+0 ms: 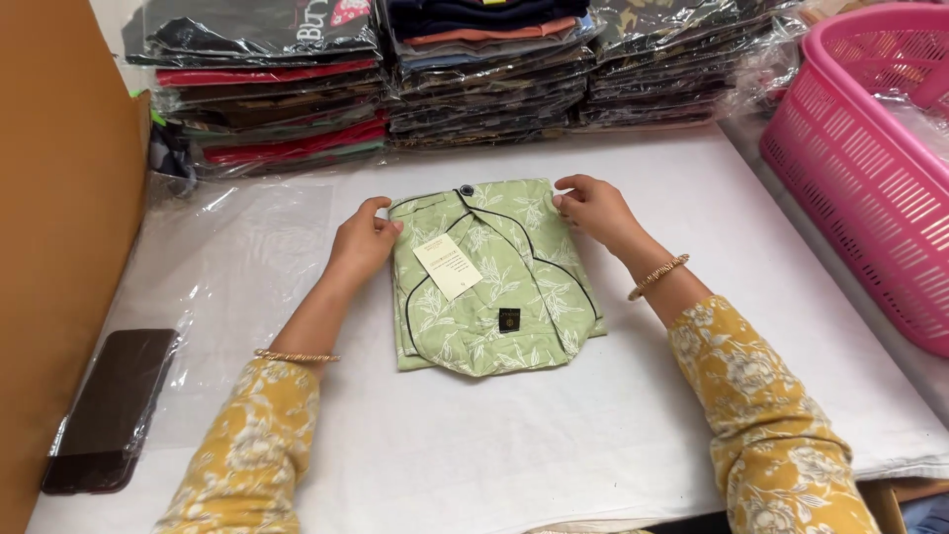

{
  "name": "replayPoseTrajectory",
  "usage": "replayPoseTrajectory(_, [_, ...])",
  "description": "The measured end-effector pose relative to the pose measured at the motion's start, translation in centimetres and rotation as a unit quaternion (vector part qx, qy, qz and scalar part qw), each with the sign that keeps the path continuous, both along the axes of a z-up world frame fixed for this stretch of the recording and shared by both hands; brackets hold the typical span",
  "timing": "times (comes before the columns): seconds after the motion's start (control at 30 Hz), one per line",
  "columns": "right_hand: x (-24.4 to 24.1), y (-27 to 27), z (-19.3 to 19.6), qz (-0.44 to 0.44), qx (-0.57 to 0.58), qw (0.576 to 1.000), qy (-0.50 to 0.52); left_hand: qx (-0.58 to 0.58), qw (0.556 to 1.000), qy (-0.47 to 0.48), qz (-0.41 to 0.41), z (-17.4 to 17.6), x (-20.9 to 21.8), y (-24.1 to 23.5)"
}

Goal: The person folds a black t-shirt and places it into a clear plastic bag, then stacks it with other packaged clothes. Next, the person folds a light green patterned shirt and places it into a plastic bag. The person handles the clothes and plastic bags by hand throughout the process.

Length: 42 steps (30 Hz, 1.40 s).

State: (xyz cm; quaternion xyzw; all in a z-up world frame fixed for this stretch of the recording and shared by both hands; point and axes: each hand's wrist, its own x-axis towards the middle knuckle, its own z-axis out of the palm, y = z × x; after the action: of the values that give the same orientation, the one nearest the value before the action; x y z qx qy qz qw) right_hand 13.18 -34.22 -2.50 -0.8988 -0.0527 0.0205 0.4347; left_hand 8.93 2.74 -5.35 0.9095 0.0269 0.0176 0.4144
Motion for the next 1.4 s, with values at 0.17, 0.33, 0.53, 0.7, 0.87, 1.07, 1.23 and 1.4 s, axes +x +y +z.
replayPoseTrajectory(0.17, [2.7, 2.9, 0.4, -0.045, 0.009, 0.999, -0.008, -0.115, 0.99, -0.018, 0.085, -0.9, 4.2, -0.5])
replayPoseTrajectory(0.33, [3.4, 3.2, -1.4, -0.059, 0.002, 0.998, -0.037, -0.201, 0.973, -0.001, 0.111, -1.8, 4.9, -0.6])
replayPoseTrajectory(0.53, [4.9, 2.9, -3.2, -0.055, 0.001, 0.992, -0.113, -0.142, 0.977, -0.092, 0.133, -1.4, 5.1, -1.2])
replayPoseTrajectory(0.7, [2.9, 3.5, -1.4, -0.033, -0.125, 0.98, -0.153, -0.008, 0.985, -0.108, 0.136, -0.8, 3.1, -2.7])
replayPoseTrajectory(0.87, [0.9, 5.4, -0.9, 0.033, -0.258, 0.939, -0.224, 0.169, 0.968, -0.186, -0.009, 0.9, 0.7, -6.8])
replayPoseTrajectory(1.07, [-1.5, 8.1, -2.9, 0.099, -0.353, 0.926, -0.091, 0.286, 0.951, 0.011, -0.12, 0.1, 0.3, -7.2])
replayPoseTrajectory(1.23, [-0.7, 7.0, -4.0, 0.099, -0.255, 0.957, -0.096, 0.218, 0.965, -0.019, -0.146, -1.9, 2.1, -4.6])
replayPoseTrajectory(1.4, [-2.9, 2.6, -0.2, 0.108, -0.018, 0.988, -0.105, -0.012, 0.981, -0.099, -0.166, 1.2, -3.1, 0.1])
